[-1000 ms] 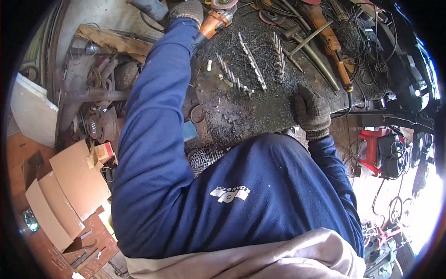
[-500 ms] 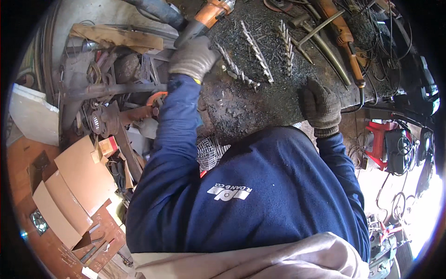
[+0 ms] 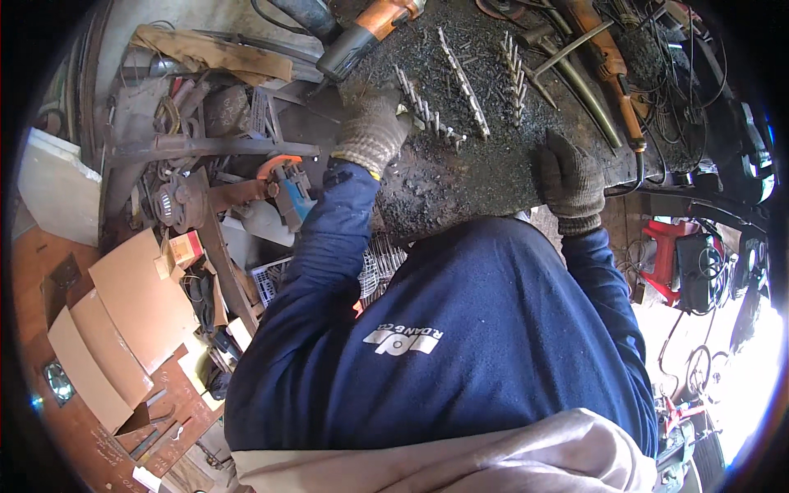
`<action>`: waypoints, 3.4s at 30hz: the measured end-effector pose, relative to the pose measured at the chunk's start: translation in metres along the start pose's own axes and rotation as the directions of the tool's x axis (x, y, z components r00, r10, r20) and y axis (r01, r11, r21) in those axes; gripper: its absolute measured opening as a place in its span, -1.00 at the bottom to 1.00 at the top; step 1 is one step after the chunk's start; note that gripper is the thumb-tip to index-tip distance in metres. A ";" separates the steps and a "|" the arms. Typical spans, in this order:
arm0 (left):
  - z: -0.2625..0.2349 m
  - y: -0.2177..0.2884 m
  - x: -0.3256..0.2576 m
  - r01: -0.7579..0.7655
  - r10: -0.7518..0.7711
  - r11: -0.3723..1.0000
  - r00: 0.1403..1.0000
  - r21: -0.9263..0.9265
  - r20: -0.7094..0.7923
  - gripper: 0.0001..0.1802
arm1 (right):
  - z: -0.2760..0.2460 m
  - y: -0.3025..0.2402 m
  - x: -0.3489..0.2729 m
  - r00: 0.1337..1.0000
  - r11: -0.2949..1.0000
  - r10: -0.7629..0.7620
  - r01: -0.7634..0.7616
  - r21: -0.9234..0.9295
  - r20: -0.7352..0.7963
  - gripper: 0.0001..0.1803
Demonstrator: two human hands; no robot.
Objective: The person uses an angle grinder to smooth the edges of several small metal components on a workbench, then wipes debris off their gloves and picks up a finished part.
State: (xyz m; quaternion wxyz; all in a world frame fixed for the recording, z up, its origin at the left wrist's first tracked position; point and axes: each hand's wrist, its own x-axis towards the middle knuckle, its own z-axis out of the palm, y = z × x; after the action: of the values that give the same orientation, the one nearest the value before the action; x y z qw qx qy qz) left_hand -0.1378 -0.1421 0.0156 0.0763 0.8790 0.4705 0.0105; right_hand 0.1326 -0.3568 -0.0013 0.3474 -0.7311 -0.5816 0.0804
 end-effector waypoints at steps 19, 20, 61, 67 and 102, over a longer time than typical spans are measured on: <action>-0.024 0.018 -0.029 0.012 -0.002 0.934 1.000 -0.357 0.028 -0.61 | -0.002 -0.003 -0.001 0.999 0.999 0.035 -0.034 0.024 -0.005 -0.63; -0.018 0.018 -0.031 -0.011 0.011 0.951 1.000 -0.310 -0.002 -0.62 | -0.001 -0.002 -0.002 0.999 0.999 0.025 -0.024 0.034 -0.028 -0.63; 0.001 0.012 -0.017 0.118 -0.094 0.974 0.987 -0.192 0.128 -0.67 | -0.001 0.000 0.000 0.999 0.998 0.031 -0.032 0.061 0.017 -0.67; -0.015 -0.005 -0.020 0.403 -0.150 0.568 0.908 -0.718 0.391 -0.72 | -0.004 -0.005 0.002 1.000 0.999 0.010 -0.010 0.033 -0.004 -0.68; -0.057 -0.119 0.365 0.116 -0.087 0.887 0.993 0.447 -0.085 -0.65 | -0.007 -0.006 0.006 1.000 1.000 0.020 -0.020 0.003 0.000 -0.73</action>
State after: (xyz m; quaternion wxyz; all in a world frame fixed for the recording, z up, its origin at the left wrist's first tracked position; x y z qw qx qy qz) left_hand -0.0375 0.2323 0.0350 -0.1439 0.8463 0.5074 -0.0752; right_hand 0.1334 -0.3539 0.0094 0.3476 -0.7363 -0.5744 0.0845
